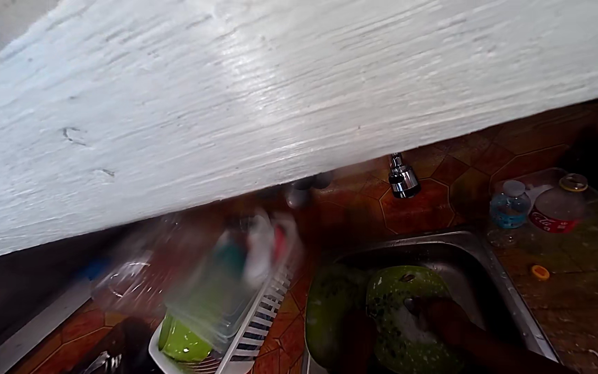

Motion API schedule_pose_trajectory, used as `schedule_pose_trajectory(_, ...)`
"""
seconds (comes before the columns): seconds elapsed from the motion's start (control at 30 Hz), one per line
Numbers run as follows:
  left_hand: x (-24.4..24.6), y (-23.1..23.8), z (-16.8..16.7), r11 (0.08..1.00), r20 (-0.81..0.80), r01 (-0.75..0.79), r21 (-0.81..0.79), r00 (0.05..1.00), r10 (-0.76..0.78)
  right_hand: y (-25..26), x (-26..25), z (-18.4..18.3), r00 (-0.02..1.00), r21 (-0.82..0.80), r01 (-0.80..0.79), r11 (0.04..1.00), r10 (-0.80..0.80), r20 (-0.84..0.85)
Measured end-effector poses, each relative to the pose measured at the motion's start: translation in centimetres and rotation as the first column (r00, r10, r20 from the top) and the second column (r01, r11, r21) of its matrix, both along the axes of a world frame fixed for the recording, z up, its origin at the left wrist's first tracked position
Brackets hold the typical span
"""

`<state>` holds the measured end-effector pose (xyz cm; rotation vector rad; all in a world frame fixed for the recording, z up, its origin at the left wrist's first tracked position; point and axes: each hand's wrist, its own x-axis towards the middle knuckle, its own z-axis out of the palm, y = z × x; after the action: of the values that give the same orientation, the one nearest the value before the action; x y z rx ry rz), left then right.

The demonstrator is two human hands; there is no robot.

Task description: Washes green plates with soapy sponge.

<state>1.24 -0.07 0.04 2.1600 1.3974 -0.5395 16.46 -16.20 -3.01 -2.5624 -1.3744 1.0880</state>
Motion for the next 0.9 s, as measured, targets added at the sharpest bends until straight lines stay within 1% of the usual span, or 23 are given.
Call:
schedule_pose_trajectory(0.07,0.8,-1.5,1.4,0.998,0.02,0.028,0.061,0.999,-0.029,0.0,0.2,0.6,0.993,0.023,0.077,0.997,-0.075,-0.09)
schedule_pose_trajectory(0.1,1.2,-2.1,2.0,0.996,0.044,0.068,0.05,0.997,-0.07,0.2,0.3,0.8,0.981,0.05,0.137,0.989,-0.128,-0.147)
schedule_pose_trajectory(0.13,1.5,-2.5,2.2,0.995,0.104,0.102,0.003,0.989,-0.102,0.3,0.3,0.9,0.961,0.089,0.201,0.975,-0.179,-0.21)
schedule_pose_trajectory(0.17,1.9,-2.9,2.1,0.989,0.179,0.119,-0.092,0.979,-0.102,0.5,0.3,1.1,0.937,0.133,0.263,0.956,-0.22,-0.27)
schedule_pose_trajectory(0.2,2.2,-3.3,1.8,0.966,0.246,0.103,-0.237,0.968,-0.043,0.7,0.2,1.5,0.916,0.173,0.312,0.934,-0.247,-0.318)
schedule_pose_trajectory(0.23,2.5,-3.9,1.2,0.904,0.312,0.055,-0.424,0.946,0.089,0.8,-0.2,2.1,0.9,0.208,0.346,0.915,-0.261,-0.35)
schedule_pose_trajectory(0.27,2.7,-4.5,1.0,0.798,0.351,0.001,-0.602,0.899,0.263,0.8,-0.7,2.8,0.889,0.239,0.368,0.899,-0.265,-0.373)
schedule_pose_trajectory(0.3,2.8,-5.2,0.8,0.691,0.36,-0.044,-0.721,0.829,0.428,0.8,-1.2,3.4,0.884,0.266,0.38,0.886,-0.263,-0.388)
schedule_pose_trajectory(0.33,3.0,-5.6,0.8,0.609,0.35,-0.071,-0.79,0.763,0.543,0.7,-1.7,3.8,0.88,0.286,0.387,0.877,-0.259,-0.397)
schedule_pose_trajectory(0.37,3.2,-5.9,1.0,0.566,0.336,-0.105,-0.817,0.712,0.616,0.5,-2.1,4.2,0.882,0.305,0.383,0.872,-0.248,-0.4)
schedule_pose_trajectory(0.4,3.3,-6.0,1.2,0.549,0.327,-0.132,-0.825,0.68,0.656,0.3,-2.3,4.5,0.889,0.319,0.366,0.874,-0.227,-0.397)
schedule_pose_trajectory(0.5,3.5,-6.3,1.6,0.568,0.311,-0.226,-0.791,0.652,0.692,-0.3,-2.0,4.3,0.888,0.327,0.312,0.892,-0.151,-0.435)
schedule_pose_trajectory(0.57,3.3,-6.2,1.5,0.578,0.327,-0.221,-0.786,0.645,0.691,-0.5,-1.7,3.5,0.842,0.355,0.38,0.854,-0.161,-0.514)
schedule_pose_trajectory(0.63,3.0,-6.1,1.3,0.613,0.361,-0.184,-0.768,0.667,0.652,-0.7,-1.3,2.8,0.762,0.369,0.535,0.76,-0.246,-0.599)
schedule_pose_trajectory(0.7,2.9,-6.0,1.5,0.684,0.397,-0.167,-0.71,0.707,0.585,-1.0,-0.6,2.5,0.659,0.355,0.696,0.624,-0.36,-0.66)
schedule_pose_trajectory(0.73,2.8,-5.9,1.6,0.711,0.409,-0.152,-0.687,0.728,0.55,-1.1,0.0,2.5,0.619,0.348,0.754,0.557,-0.427,-0.659)
schedule_pose_trajectory(0.83,2.4,-5.9,2.3,0.766,0.446,-0.068,-0.639,0.778,0.442,-0.9,1.8,2.1,0.518,0.344,0.854,0.39,-0.59,-0.619)
schedule_pose_trajectory(0.9,2.3,-6.4,2.4,0.796,0.476,0.019,-0.605,0.81,0.342,-0.6,2.4,1.8,0.451,0.317,0.893,0.32,-0.626,-0.636)
